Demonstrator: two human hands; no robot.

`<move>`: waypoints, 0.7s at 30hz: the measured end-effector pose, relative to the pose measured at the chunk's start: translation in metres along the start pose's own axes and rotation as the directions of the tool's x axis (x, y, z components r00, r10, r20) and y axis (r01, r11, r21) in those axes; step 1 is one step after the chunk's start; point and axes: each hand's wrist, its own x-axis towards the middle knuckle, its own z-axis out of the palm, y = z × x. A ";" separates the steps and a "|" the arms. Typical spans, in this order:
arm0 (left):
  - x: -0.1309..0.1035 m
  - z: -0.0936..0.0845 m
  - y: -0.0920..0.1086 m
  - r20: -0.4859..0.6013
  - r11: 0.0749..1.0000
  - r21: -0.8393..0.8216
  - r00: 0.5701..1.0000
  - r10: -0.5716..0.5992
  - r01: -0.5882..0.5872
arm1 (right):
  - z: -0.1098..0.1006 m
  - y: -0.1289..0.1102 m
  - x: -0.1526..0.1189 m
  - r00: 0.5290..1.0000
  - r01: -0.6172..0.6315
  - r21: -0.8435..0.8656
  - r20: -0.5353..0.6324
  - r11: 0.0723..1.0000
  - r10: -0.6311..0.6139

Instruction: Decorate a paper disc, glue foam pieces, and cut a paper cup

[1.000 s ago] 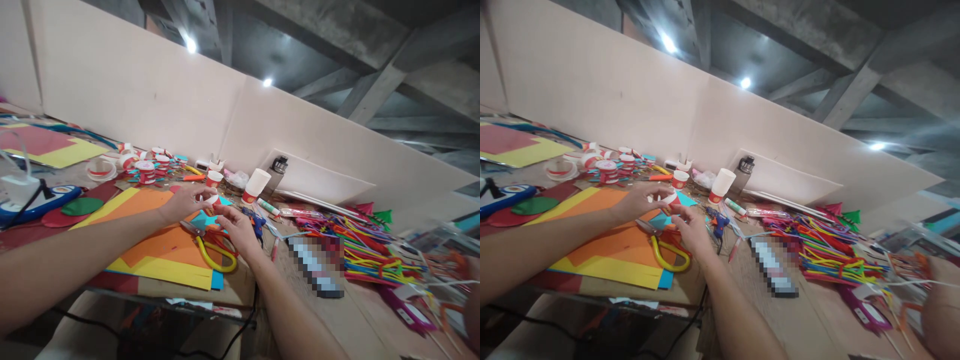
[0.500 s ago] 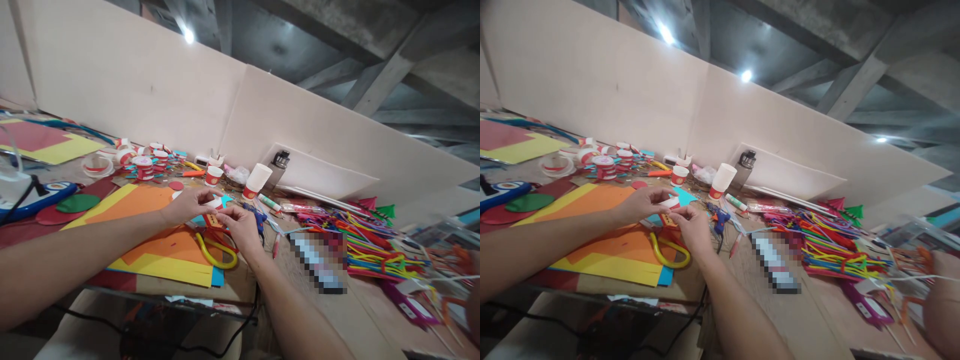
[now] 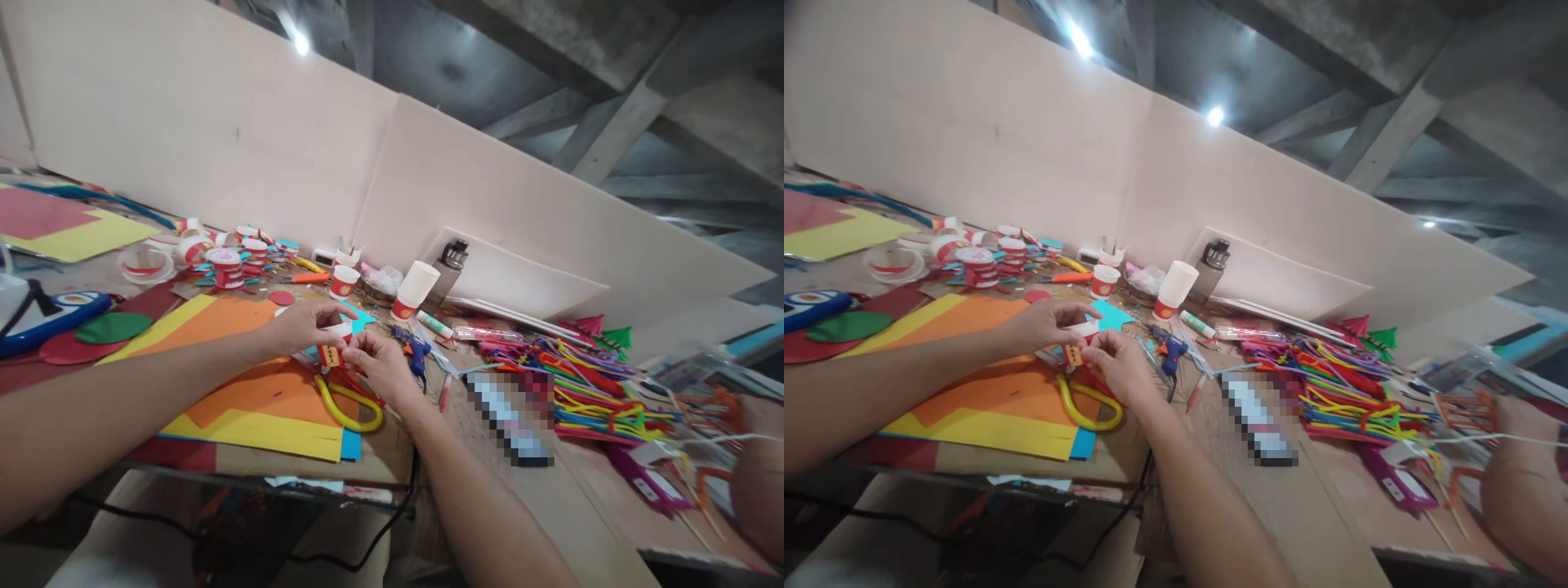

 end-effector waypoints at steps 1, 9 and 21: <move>0.000 0.000 0.000 0.000 1.000 0.030 1.000 0.003 -0.003 | 0.000 0.000 0.000 1.000 0.000 0.007 -0.015 1.000 0.000; 0.004 -0.008 -0.002 -0.102 0.984 0.148 0.992 -0.080 0.095 | -0.003 0.003 0.004 0.997 -0.070 -0.022 -0.040 0.997 0.069; 0.003 -0.024 0.007 -0.106 0.967 -0.121 0.965 -0.239 0.226 | -0.002 -0.009 -0.013 0.987 0.132 -0.617 0.150 0.775 -0.049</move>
